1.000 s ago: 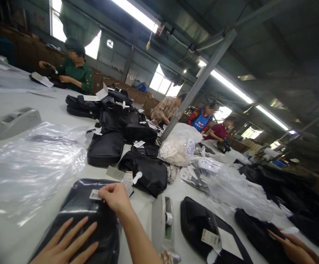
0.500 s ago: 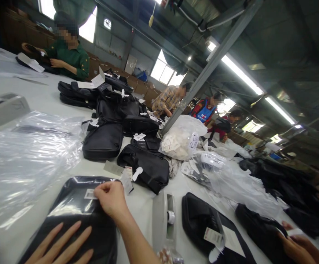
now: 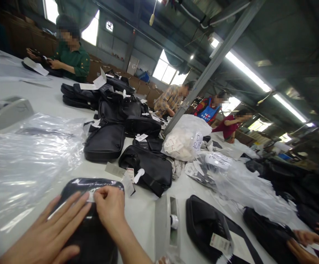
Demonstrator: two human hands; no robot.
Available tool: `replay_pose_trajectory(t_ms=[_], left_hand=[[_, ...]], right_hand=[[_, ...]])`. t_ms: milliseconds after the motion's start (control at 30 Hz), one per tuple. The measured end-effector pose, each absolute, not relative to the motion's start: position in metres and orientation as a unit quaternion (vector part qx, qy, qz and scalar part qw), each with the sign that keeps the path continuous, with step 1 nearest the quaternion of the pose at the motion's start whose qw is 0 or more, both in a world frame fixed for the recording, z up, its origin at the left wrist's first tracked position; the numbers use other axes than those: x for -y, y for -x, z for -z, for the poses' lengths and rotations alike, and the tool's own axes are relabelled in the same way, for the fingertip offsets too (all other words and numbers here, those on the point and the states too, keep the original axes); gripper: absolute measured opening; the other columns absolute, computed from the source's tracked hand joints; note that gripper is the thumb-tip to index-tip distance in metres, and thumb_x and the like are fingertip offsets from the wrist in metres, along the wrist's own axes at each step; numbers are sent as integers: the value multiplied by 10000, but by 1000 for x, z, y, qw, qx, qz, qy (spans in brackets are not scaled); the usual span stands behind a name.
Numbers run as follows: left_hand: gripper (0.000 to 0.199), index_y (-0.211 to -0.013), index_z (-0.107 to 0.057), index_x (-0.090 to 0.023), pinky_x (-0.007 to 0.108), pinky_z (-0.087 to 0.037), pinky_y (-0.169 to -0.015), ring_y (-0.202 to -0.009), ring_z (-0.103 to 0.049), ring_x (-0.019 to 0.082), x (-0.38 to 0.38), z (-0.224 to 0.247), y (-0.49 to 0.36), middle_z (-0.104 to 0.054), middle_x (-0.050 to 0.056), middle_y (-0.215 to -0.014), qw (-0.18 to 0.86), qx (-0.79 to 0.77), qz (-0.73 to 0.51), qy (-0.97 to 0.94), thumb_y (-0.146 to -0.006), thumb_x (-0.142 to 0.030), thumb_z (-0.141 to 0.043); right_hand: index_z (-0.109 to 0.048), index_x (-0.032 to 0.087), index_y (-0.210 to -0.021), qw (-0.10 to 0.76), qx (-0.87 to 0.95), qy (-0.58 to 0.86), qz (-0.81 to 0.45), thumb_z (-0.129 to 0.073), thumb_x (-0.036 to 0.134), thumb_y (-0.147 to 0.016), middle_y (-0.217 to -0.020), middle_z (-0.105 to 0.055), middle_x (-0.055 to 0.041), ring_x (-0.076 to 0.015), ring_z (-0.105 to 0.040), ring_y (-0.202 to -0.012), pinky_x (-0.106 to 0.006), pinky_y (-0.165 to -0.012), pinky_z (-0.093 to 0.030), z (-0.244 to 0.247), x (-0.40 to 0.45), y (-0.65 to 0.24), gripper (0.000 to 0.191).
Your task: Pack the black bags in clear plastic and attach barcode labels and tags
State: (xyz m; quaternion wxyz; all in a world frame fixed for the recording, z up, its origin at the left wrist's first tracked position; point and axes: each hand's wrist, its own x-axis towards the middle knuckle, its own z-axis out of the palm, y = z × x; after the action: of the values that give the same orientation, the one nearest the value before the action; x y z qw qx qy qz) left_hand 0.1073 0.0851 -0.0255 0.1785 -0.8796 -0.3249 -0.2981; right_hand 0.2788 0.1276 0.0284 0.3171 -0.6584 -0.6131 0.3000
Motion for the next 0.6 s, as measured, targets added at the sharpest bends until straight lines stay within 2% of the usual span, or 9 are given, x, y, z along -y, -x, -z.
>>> replay_pose_trajectory(t_ms=[67,133,233,267,333,400,467,533,600], left_hand=[[592,-1387,-499,-193,503,-51,-1203,-1398,-365,308,-97,25,-106,-502,90,-1471,176,365,267,875,-904,-535,-470],[644,-1385,-503,-192,512,-41,-1189,-1364,-406,326,-103,34,-105,-490,93,-1480,183,375,245,875,-885,-596,-467],[682,-1391,-498,-191,513,-33,-1176,-1354,-406,337,-104,50,-105,-440,100,-1514,187,375,229,879,-855,-611,-514],[697,-1397,-491,-191,513,-30,-1176,-1361,-395,338,-104,54,-105,-430,100,-1521,183,375,229,879,-845,-614,-530],[727,-1418,-462,-189,497,-23,-1186,-1378,-372,328,-104,57,-106,-427,89,-1524,171,380,234,878,-837,-618,-545],[747,-1459,-394,-198,463,-36,-1202,-1408,-339,299,-104,56,-105,-410,68,-1537,152,388,236,878,-851,-606,-538],[727,-1498,-304,-224,477,-126,-1205,-1439,-299,289,-103,55,-96,-364,64,-1563,121,414,246,868,-886,-552,-519],[717,-1519,-235,-245,544,-296,-1152,-1444,-291,328,-95,60,-78,-334,102,-1573,71,471,285,832,-906,-508,-500],[716,-1529,-173,-239,536,-503,-993,-1361,-434,350,-81,70,-59,-410,174,-1519,8,553,346,758,-924,-473,-475]], right_hand=[[-717,183,-845,319,615,667,-275,-655,157,-750,-668,-691,14,-142,-626,-640,-249,-679,-460,-26,-127,-281,117],[-679,168,-970,320,624,680,-215,-710,157,-722,-745,-691,-12,-174,-638,-715,-277,-711,-478,-26,-123,-285,250],[-658,191,-1070,297,700,640,-111,-635,165,-824,-1054,-690,-90,-224,-638,-954,-341,-838,-489,-27,-113,-292,249],[-644,213,-1137,276,741,605,-96,-579,171,-870,-1189,-660,-98,-242,-611,-1074,-387,-928,-467,-28,-110,-294,278],[-552,274,-1309,214,812,532,-108,-485,197,-937,-1406,-549,-70,-266,-485,-1295,-502,-1096,-340,-28,-106,-298,386],[-467,312,-1398,158,841,494,-153,-445,235,-965,-1515,-433,-34,-271,-343,-1414,-578,-1163,-202,-27,-105,-302,440],[-448,297,-1422,158,829,501,-189,-446,270,-965,-1564,-343,-38,-270,-264,-1454,-580,-1179,-168,-25,-103,-311,458],[-432,232,-1442,235,774,556,-193,-467,349,-949,-1584,-289,-84,-279,-232,-1465,-555,-1186,-180,-19,-95,-325,508],[-440,149,-1437,339,656,645,-197,-438,473,-940,-1527,-380,-163,-303,-332,-1423,-526,-1152,-295,-8,-78,-341,594]])
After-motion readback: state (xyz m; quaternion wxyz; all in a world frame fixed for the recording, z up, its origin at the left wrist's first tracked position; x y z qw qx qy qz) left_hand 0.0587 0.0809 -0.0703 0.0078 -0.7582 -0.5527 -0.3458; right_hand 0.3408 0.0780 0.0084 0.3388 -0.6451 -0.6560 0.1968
